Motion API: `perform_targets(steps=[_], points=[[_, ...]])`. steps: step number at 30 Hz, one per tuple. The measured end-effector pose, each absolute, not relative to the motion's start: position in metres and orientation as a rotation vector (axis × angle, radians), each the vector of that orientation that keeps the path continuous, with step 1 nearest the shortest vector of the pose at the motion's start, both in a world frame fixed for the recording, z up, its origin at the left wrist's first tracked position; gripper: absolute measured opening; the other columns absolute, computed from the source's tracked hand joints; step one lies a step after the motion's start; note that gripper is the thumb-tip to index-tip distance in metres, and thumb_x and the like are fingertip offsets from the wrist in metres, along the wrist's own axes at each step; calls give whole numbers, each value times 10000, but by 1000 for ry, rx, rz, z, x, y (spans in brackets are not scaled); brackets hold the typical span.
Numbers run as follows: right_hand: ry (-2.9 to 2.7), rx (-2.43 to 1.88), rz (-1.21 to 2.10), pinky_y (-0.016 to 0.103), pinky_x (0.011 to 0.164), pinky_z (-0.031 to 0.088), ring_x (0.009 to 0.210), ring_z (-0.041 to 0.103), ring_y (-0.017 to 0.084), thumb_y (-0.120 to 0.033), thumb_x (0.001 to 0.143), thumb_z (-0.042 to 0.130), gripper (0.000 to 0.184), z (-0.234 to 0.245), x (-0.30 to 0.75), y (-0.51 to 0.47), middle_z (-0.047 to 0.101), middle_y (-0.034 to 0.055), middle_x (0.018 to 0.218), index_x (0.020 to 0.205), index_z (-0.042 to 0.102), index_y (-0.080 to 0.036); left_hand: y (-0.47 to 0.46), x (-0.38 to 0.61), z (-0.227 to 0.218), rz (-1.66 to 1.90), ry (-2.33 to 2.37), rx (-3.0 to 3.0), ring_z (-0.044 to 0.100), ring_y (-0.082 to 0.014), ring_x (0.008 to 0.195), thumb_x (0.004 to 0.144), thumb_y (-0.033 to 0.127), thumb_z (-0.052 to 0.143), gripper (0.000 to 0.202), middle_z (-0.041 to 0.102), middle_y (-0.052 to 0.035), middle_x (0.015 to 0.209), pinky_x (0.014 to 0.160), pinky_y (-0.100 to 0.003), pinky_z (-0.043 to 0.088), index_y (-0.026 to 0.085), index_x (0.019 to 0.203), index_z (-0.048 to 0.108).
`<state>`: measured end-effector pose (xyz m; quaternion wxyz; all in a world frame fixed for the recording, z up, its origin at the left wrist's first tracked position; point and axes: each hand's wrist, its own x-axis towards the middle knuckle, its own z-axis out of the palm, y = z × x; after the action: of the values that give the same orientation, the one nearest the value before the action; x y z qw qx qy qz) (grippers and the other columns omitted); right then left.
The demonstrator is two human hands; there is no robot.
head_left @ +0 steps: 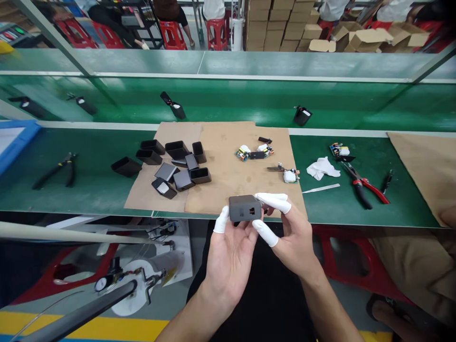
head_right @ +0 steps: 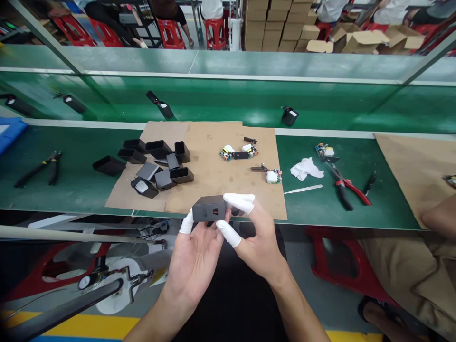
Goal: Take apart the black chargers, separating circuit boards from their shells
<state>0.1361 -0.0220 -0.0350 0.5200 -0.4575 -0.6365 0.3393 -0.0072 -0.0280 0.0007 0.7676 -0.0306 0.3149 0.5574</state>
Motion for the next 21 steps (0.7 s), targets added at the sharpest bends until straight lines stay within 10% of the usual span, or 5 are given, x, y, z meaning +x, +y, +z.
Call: perform_targets(steps=[21], points=[[-1589,-813,914,519,1180,526,1402,599,268,-140,1058,594,510,-32,137,-12,673,79,1495,1529,602,-338,-57,-5,-25,1491,1001,523,712,-265,1213,825,430,906,492,752,-79,1250,1106,-384,559,246,1243,722]])
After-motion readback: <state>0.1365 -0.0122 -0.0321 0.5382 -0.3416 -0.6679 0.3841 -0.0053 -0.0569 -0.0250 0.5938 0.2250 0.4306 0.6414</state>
